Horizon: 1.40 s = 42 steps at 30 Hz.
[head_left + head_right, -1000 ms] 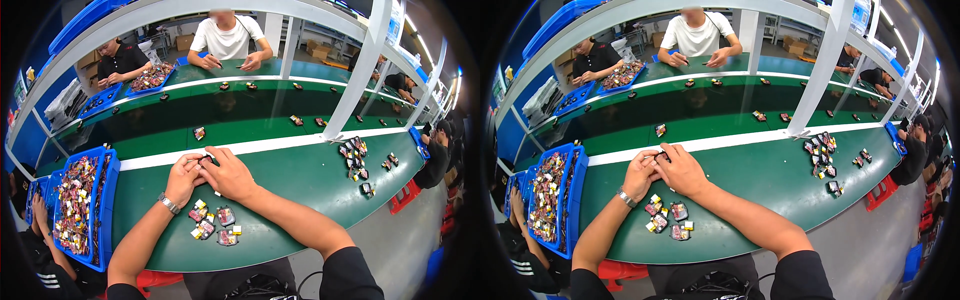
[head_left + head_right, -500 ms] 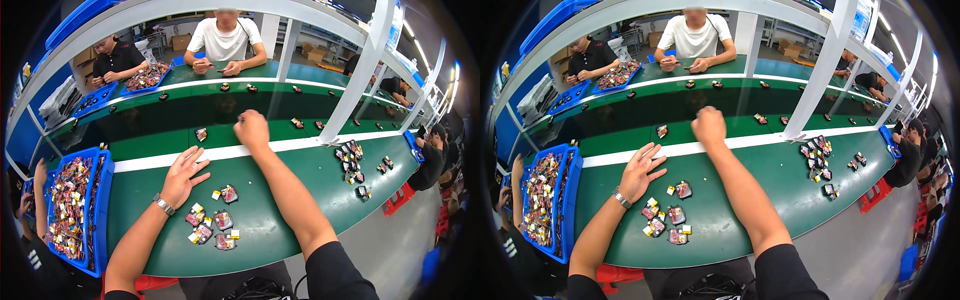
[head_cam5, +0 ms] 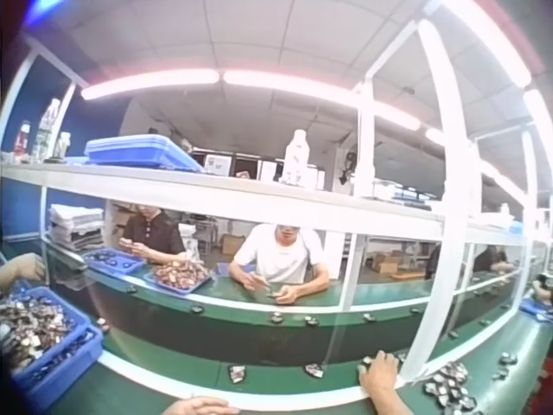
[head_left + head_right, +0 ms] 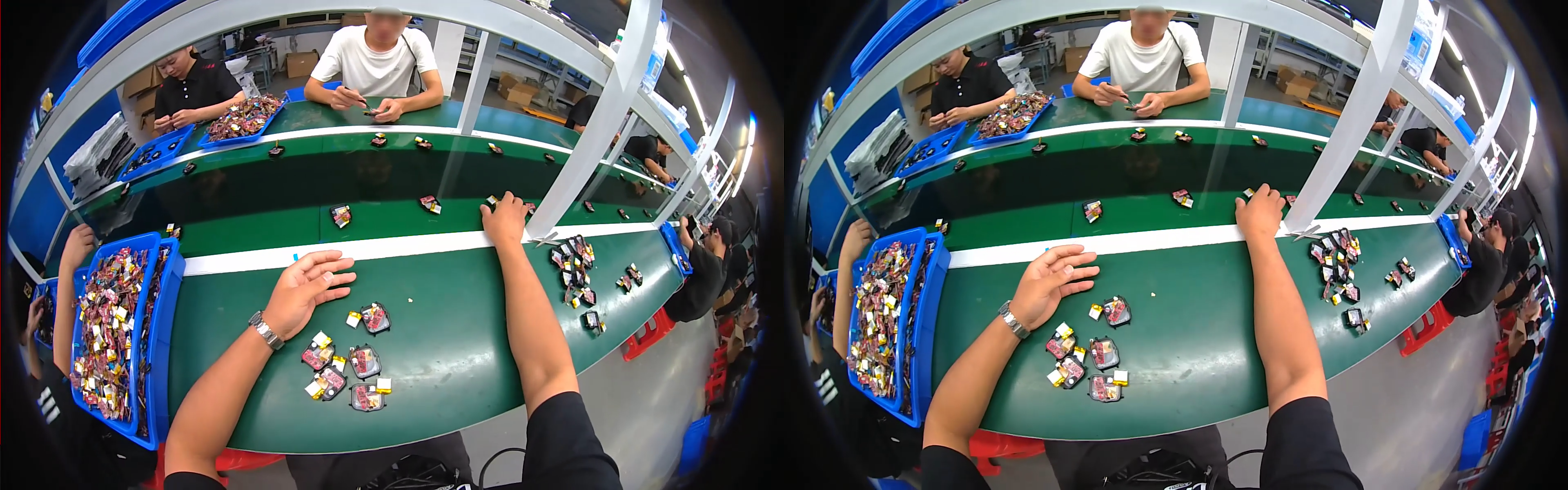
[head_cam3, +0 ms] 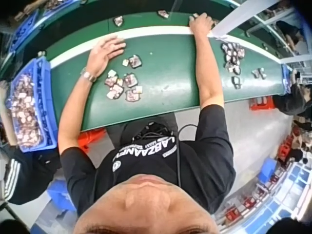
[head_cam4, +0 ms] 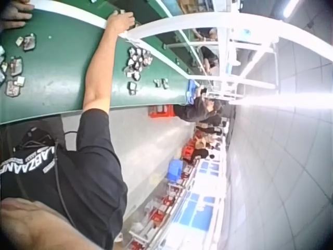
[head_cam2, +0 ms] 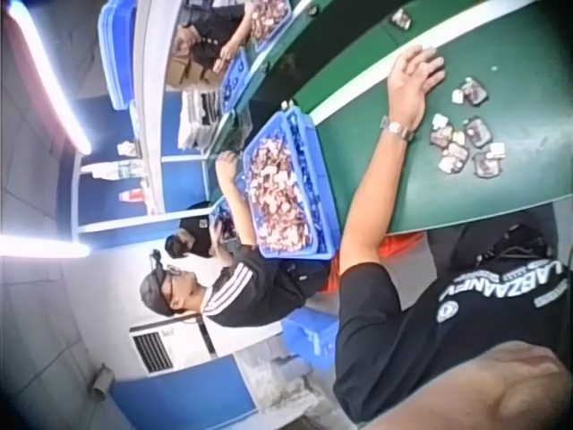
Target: Assembling small electronic components at a production line workstation.
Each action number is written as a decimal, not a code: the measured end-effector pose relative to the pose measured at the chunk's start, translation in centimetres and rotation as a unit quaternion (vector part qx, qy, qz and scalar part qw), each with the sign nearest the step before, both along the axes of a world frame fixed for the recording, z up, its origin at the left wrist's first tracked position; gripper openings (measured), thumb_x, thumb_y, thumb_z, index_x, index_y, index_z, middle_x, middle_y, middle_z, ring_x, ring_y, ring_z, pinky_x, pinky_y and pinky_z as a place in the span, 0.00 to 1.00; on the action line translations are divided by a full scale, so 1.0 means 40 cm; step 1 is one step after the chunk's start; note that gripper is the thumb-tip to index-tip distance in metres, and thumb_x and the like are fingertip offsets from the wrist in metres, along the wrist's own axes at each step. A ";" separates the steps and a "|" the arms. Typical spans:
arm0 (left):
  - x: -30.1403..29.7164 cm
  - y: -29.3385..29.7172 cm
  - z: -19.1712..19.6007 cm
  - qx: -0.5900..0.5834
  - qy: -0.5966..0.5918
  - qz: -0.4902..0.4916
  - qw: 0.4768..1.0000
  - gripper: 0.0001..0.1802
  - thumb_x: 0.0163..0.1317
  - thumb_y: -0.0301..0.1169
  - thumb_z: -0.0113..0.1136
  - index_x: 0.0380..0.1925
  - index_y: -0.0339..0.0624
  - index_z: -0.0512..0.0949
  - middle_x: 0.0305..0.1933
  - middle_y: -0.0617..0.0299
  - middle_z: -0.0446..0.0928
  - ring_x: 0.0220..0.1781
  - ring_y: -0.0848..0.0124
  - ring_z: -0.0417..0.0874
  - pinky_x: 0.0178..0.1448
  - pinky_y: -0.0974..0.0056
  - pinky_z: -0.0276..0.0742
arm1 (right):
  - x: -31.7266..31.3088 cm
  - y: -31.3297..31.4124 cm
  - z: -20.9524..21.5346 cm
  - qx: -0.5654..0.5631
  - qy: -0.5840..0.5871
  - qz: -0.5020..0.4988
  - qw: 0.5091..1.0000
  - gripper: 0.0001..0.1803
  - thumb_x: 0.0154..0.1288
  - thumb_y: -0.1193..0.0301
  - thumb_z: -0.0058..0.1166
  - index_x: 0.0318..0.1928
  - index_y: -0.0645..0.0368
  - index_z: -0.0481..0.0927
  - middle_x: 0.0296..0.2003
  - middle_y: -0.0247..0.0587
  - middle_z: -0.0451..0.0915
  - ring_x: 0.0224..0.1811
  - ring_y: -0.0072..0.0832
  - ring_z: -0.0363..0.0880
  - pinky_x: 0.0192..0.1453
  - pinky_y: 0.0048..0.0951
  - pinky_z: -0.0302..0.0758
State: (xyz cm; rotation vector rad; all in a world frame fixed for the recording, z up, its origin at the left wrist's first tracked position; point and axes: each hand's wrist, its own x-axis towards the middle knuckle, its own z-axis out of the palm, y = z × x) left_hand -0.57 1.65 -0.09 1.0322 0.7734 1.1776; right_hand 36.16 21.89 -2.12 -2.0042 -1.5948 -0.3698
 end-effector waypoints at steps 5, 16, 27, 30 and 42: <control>0.002 0.004 -0.006 0.005 0.007 -0.009 1.000 0.21 0.71 0.26 0.51 0.62 0.33 0.66 0.61 0.44 0.74 0.61 0.58 0.79 0.64 0.55 0.78 | 0.071 0.059 -0.033 -0.004 0.047 0.019 0.999 0.24 0.57 0.66 0.66 0.50 0.64 0.72 0.45 0.55 0.78 0.50 0.52 0.76 0.55 0.48 0.74; -0.003 -0.009 0.007 -0.023 0.035 0.013 0.999 0.23 0.76 0.38 0.44 0.61 0.31 0.67 0.57 0.46 0.77 0.51 0.64 0.82 0.55 0.59 0.80 | -0.247 -0.267 0.142 -0.056 0.290 0.574 0.764 0.28 0.58 0.81 0.59 0.60 0.58 0.71 0.52 0.40 0.79 0.55 0.28 0.78 0.58 0.32 0.75; -0.027 -0.008 -0.003 -0.045 0.007 -0.089 0.995 0.19 0.73 0.35 0.53 0.58 0.36 0.73 0.51 0.59 0.79 0.51 0.71 0.81 0.56 0.61 0.80 | -0.391 -0.447 0.160 -0.079 0.115 0.671 0.728 0.29 0.57 0.81 0.59 0.61 0.53 0.73 0.49 0.45 0.74 0.57 0.41 0.71 0.60 0.38 0.73; -0.018 -0.010 0.000 -0.053 -0.009 -0.087 0.995 0.19 0.71 0.32 0.55 0.59 0.36 0.72 0.52 0.58 0.79 0.53 0.70 0.81 0.59 0.59 0.80 | -0.390 -0.448 0.124 0.007 0.108 0.647 0.755 0.25 0.57 0.80 0.60 0.57 0.56 0.75 0.46 0.44 0.75 0.52 0.41 0.73 0.56 0.37 0.74; -0.007 -0.012 -0.003 -0.077 -0.065 -0.047 0.994 0.13 0.69 0.25 0.56 0.51 0.39 0.70 0.56 0.55 0.76 0.57 0.65 0.80 0.63 0.52 0.80 | -0.423 -0.464 0.098 0.063 0.119 0.555 0.821 0.15 0.54 0.79 0.63 0.44 0.58 0.81 0.39 0.39 0.77 0.39 0.34 0.80 0.36 0.31 0.79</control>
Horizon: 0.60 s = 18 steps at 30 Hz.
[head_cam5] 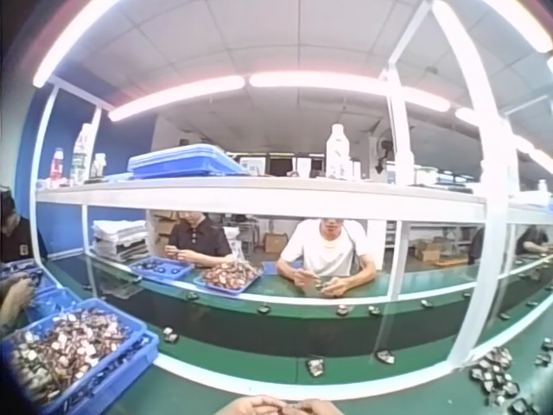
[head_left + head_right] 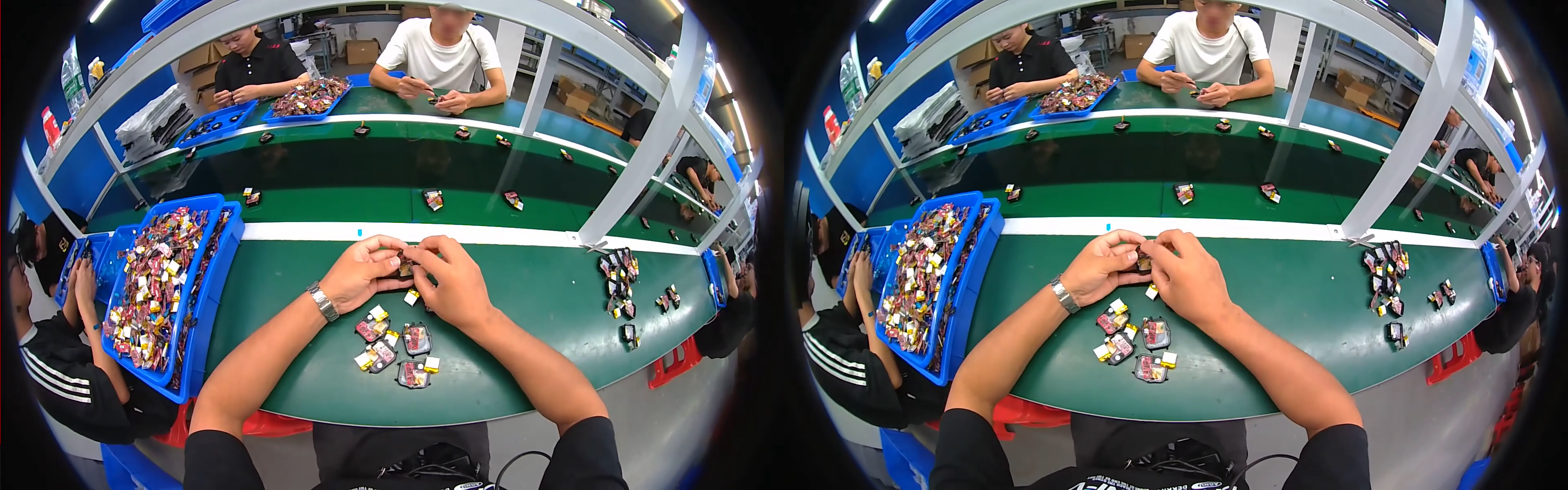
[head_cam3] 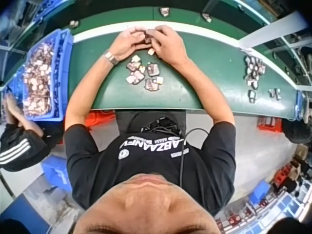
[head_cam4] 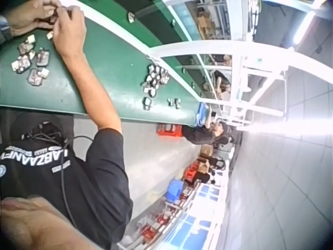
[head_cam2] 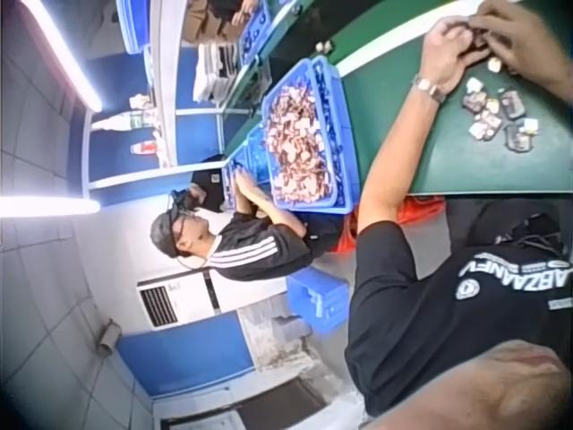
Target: Assembling small electronic components at a production line workstation.
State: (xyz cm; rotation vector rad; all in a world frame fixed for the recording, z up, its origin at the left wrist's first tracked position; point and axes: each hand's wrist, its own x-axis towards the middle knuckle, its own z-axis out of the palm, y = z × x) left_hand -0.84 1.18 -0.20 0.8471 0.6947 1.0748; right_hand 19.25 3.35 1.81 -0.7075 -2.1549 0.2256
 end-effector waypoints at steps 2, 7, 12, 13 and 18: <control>-0.002 0.002 -0.005 0.001 -0.025 -0.011 1.000 0.14 0.68 0.24 0.57 0.52 0.39 0.70 0.55 0.55 0.77 0.57 0.65 0.81 0.62 0.52 0.80 | -0.003 0.001 -0.003 0.072 -0.012 0.011 0.997 0.15 0.53 0.78 0.64 0.43 0.58 0.82 0.40 0.38 0.78 0.39 0.34 0.80 0.38 0.32 0.79; -0.005 0.001 -0.011 -0.006 -0.011 -0.013 1.000 0.14 0.68 0.25 0.57 0.52 0.40 0.70 0.54 0.55 0.78 0.56 0.65 0.81 0.62 0.53 0.80 | -0.011 0.001 -0.007 0.077 -0.022 0.004 0.997 0.14 0.53 0.78 0.64 0.42 0.57 0.82 0.39 0.37 0.79 0.39 0.34 0.79 0.38 0.33 0.79; 0.000 -0.002 -0.007 -0.007 -0.013 -0.019 1.000 0.14 0.68 0.26 0.57 0.52 0.40 0.70 0.54 0.55 0.77 0.56 0.65 0.81 0.63 0.53 0.80 | -0.002 0.015 -0.011 0.132 -0.017 0.010 0.991 0.15 0.50 0.78 0.65 0.41 0.58 0.82 0.39 0.37 0.79 0.39 0.34 0.79 0.38 0.32 0.79; 0.000 -0.002 -0.009 -0.004 -0.024 -0.018 1.000 0.14 0.68 0.26 0.58 0.52 0.40 0.70 0.55 0.55 0.77 0.56 0.65 0.81 0.63 0.53 0.80 | 0.004 0.018 -0.012 0.130 -0.018 0.031 0.991 0.15 0.50 0.78 0.65 0.41 0.58 0.82 0.40 0.37 0.79 0.39 0.33 0.80 0.38 0.32 0.80; -0.004 0.000 -0.012 0.005 -0.029 -0.009 1.000 0.13 0.70 0.25 0.54 0.53 0.39 0.69 0.54 0.55 0.78 0.56 0.64 0.81 0.61 0.56 0.82 | 0.008 0.019 -0.004 0.114 -0.033 0.079 0.990 0.15 0.50 0.79 0.64 0.41 0.58 0.82 0.40 0.36 0.79 0.39 0.33 0.80 0.39 0.31 0.80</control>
